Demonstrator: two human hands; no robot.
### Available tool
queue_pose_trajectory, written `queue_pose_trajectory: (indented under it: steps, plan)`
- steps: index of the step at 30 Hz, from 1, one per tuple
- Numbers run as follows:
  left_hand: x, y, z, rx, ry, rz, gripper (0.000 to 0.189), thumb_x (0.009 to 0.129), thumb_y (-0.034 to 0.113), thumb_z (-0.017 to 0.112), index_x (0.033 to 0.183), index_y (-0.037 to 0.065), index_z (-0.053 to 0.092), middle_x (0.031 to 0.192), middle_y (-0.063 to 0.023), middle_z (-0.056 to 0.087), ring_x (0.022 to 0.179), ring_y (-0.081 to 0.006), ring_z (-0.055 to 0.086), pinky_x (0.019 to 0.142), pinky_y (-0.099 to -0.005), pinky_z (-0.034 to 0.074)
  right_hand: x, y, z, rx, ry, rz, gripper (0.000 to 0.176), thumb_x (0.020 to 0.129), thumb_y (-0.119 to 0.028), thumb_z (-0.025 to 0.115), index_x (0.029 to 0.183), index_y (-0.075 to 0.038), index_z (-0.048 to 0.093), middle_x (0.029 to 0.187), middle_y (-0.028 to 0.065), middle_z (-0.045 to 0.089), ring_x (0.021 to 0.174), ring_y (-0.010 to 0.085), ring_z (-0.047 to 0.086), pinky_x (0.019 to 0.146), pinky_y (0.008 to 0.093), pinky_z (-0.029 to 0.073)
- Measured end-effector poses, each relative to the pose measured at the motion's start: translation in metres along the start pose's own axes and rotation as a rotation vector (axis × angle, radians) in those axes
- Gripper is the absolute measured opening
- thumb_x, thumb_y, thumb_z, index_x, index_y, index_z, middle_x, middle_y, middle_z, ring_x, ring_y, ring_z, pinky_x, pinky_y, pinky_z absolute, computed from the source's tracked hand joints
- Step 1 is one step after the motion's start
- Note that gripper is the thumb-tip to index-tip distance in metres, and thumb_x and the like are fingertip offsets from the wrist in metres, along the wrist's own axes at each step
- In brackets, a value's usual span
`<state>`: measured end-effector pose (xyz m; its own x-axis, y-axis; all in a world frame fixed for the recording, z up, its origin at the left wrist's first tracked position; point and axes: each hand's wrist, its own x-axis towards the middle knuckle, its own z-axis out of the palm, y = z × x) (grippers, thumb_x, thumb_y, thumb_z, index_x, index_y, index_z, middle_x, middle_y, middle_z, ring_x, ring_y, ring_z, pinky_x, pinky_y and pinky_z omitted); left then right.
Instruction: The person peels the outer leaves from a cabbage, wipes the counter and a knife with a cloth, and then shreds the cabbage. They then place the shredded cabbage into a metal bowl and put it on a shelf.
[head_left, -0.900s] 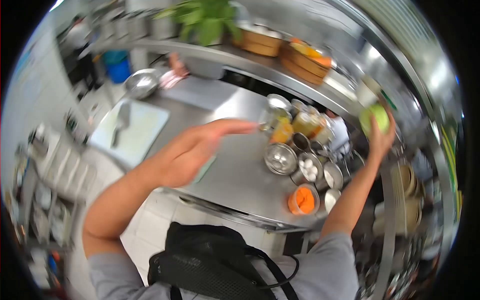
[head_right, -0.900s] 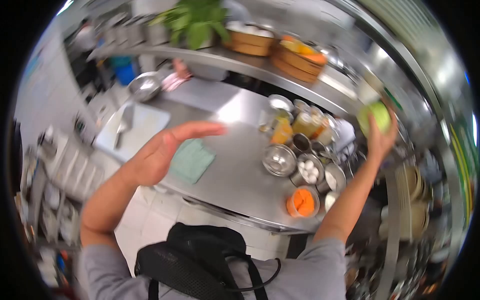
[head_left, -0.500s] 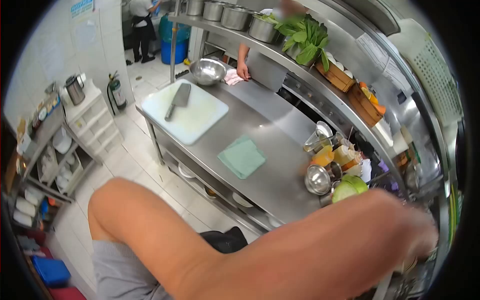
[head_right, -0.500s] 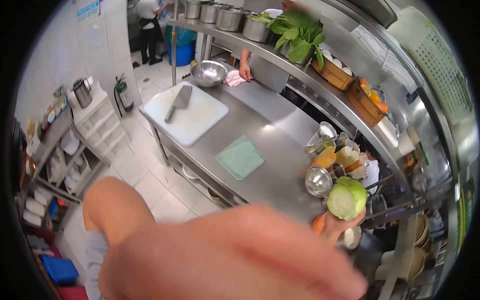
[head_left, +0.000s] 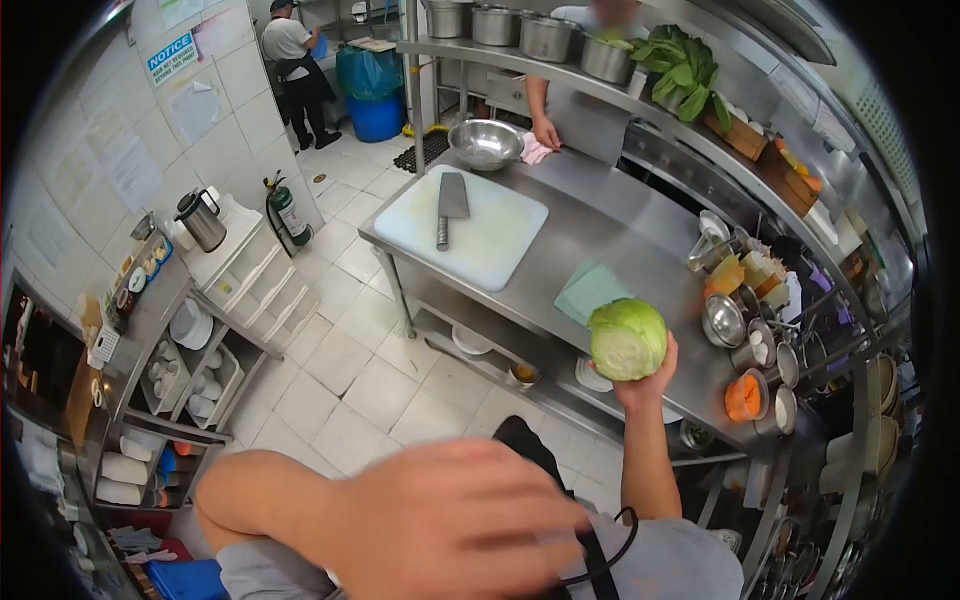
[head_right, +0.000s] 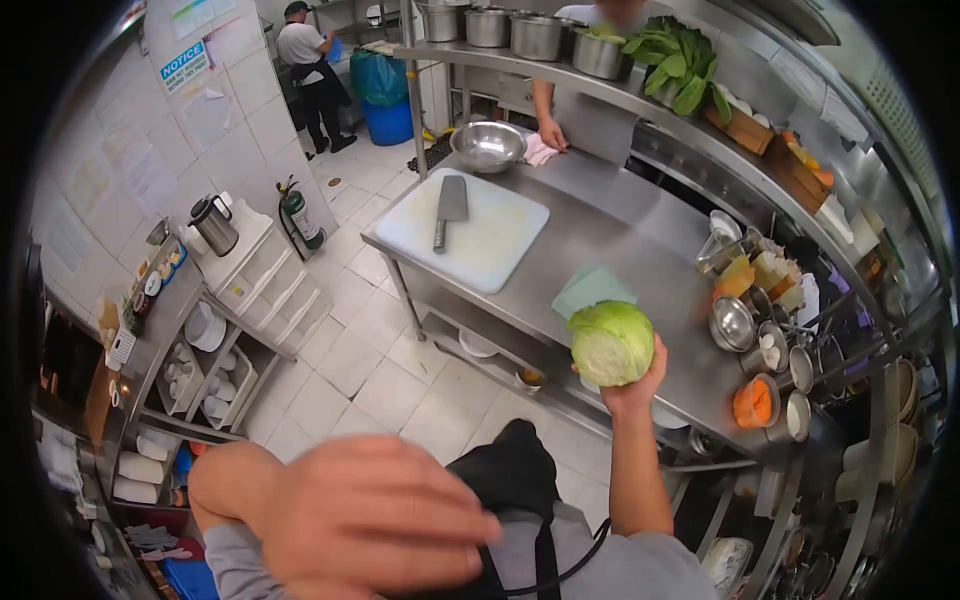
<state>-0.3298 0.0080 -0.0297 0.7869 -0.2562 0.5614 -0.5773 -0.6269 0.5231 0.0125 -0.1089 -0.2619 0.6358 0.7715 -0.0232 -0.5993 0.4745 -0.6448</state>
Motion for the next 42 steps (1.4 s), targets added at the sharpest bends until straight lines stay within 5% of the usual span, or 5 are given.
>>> queue_pose_trajectory:
  steps: [7, 13, 24, 38, 42]
  plan:
    - [-0.135, -0.168, 0.022, -0.258, 0.285, -0.960, 0.056, 0.108, 0.049, 0.040, 0.143, 0.007, 0.051, 0.133, -0.0182, 0.063, 0.121, -0.0305, 0.062, 0.098, -0.0461, 0.051, 0.068, 0.091, 0.056, -0.204, -0.180, 0.069, 0.064, 0.100, -0.055, 0.043, 0.144, -0.009, 0.049, 0.138, 0.0130, 0.059, 0.123, 0.0333, 0.061, 0.098, 0.0542, 0.053]
    - [-0.190, -0.250, 0.029, -1.398, 1.124, -0.618, 0.078, 0.099, 0.073, 0.032, 0.151, 0.016, 0.045, 0.151, -0.0212, 0.047, 0.132, -0.0444, 0.052, 0.107, -0.0630, 0.044, 0.116, 0.142, 0.145, -0.431, -0.878, 0.345, 0.051, 0.103, -0.019, 0.061, 0.149, -0.005, 0.044, 0.136, 0.0116, 0.060, 0.118, 0.0174, 0.061, 0.099, 0.0343, 0.051]
    - [-0.268, -0.355, 0.056, -1.507, 1.802, -0.782, 0.077, 0.091, 0.071, 0.044, 0.137, 0.010, 0.055, 0.134, -0.0232, 0.060, 0.119, -0.0503, 0.057, 0.091, -0.0697, 0.047, 0.317, 0.265, 0.079, -1.482, -0.429, 0.005, 0.061, 0.091, -0.036, 0.071, 0.138, -0.002, 0.052, 0.117, 0.0236, 0.065, 0.101, 0.0384, 0.068, 0.087, 0.0454, 0.055]
    - [-0.250, -0.557, -0.082, -1.595, 0.838, -0.939, 0.073, 0.096, 0.057, 0.053, 0.154, 0.013, 0.041, 0.154, -0.0169, 0.045, 0.139, -0.0384, 0.047, 0.117, -0.0562, 0.036, 0.362, 0.282, 0.078, -1.480, -0.052, 0.313, 0.091, 0.081, -0.021, 0.067, 0.156, -0.001, 0.020, 0.097, 0.0280, 0.068, 0.093, 0.0459, 0.067, 0.085, 0.0496, 0.053]
    - [-0.206, -0.616, -0.137, -1.545, 0.401, -0.917, 0.075, 0.088, 0.034, 0.076, 0.150, 0.014, 0.039, 0.140, -0.0121, 0.053, 0.131, -0.0314, 0.052, 0.107, -0.0505, 0.046, 0.329, 0.222, 0.094, -1.042, 0.131, 0.418, 0.082, 0.085, -0.011, 0.068, 0.155, -0.002, 0.026, 0.076, 0.0153, 0.066, 0.057, 0.0261, 0.065, 0.050, 0.0395, 0.050]
